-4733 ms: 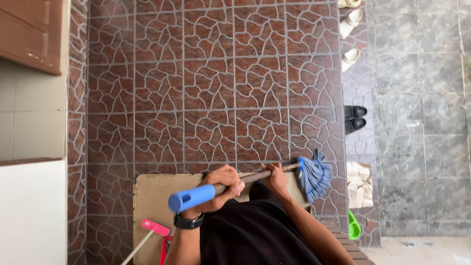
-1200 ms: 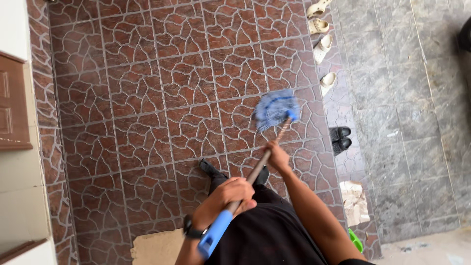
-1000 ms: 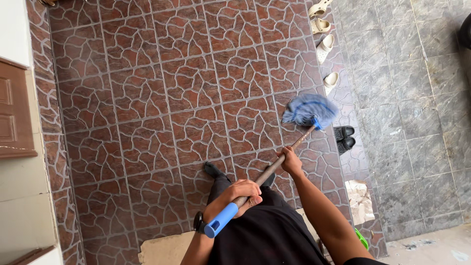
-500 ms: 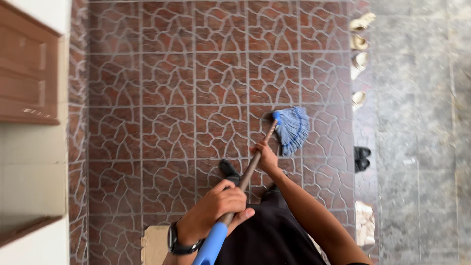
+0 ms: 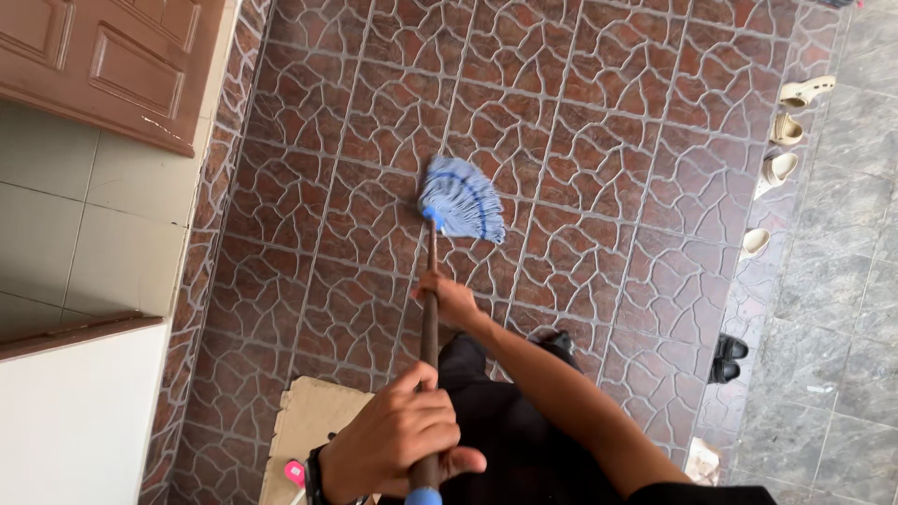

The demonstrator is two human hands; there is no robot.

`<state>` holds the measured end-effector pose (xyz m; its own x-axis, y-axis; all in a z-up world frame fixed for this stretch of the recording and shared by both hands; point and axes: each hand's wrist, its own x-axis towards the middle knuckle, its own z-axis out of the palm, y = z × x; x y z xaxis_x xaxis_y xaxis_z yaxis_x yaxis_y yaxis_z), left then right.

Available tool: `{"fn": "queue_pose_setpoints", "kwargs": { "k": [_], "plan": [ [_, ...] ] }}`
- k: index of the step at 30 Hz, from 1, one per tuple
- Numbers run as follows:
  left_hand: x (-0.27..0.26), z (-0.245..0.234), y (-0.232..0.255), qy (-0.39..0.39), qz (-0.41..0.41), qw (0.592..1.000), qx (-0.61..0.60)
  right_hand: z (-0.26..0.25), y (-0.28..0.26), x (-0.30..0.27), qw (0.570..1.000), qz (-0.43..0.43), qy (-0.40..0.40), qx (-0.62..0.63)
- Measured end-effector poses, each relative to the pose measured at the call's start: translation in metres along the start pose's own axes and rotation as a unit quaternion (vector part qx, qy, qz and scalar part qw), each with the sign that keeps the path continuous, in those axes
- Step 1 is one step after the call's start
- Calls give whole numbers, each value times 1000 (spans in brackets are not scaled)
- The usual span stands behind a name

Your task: The person is mopping a tiled floor using a blue string mop, swinging it back and forth while walking backward.

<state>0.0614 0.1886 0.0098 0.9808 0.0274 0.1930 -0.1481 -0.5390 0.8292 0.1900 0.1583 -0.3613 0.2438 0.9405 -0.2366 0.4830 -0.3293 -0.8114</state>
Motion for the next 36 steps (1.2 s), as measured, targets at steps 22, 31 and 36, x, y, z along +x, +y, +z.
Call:
{"fn": "queue_pose_setpoints", "kwargs": {
  "k": [22,31,36],
  "plan": [
    [170,122,-24,-4,90,992,-91,-212,177,-120,976,159,137,-65],
    [229,184,-77,-102,124,969,-186,-235,293,-183,920,267,284,-44],
    [223,174,-104,-64,134,957,-248,-208,284,-188,878,358,317,-7]
  ]
}}
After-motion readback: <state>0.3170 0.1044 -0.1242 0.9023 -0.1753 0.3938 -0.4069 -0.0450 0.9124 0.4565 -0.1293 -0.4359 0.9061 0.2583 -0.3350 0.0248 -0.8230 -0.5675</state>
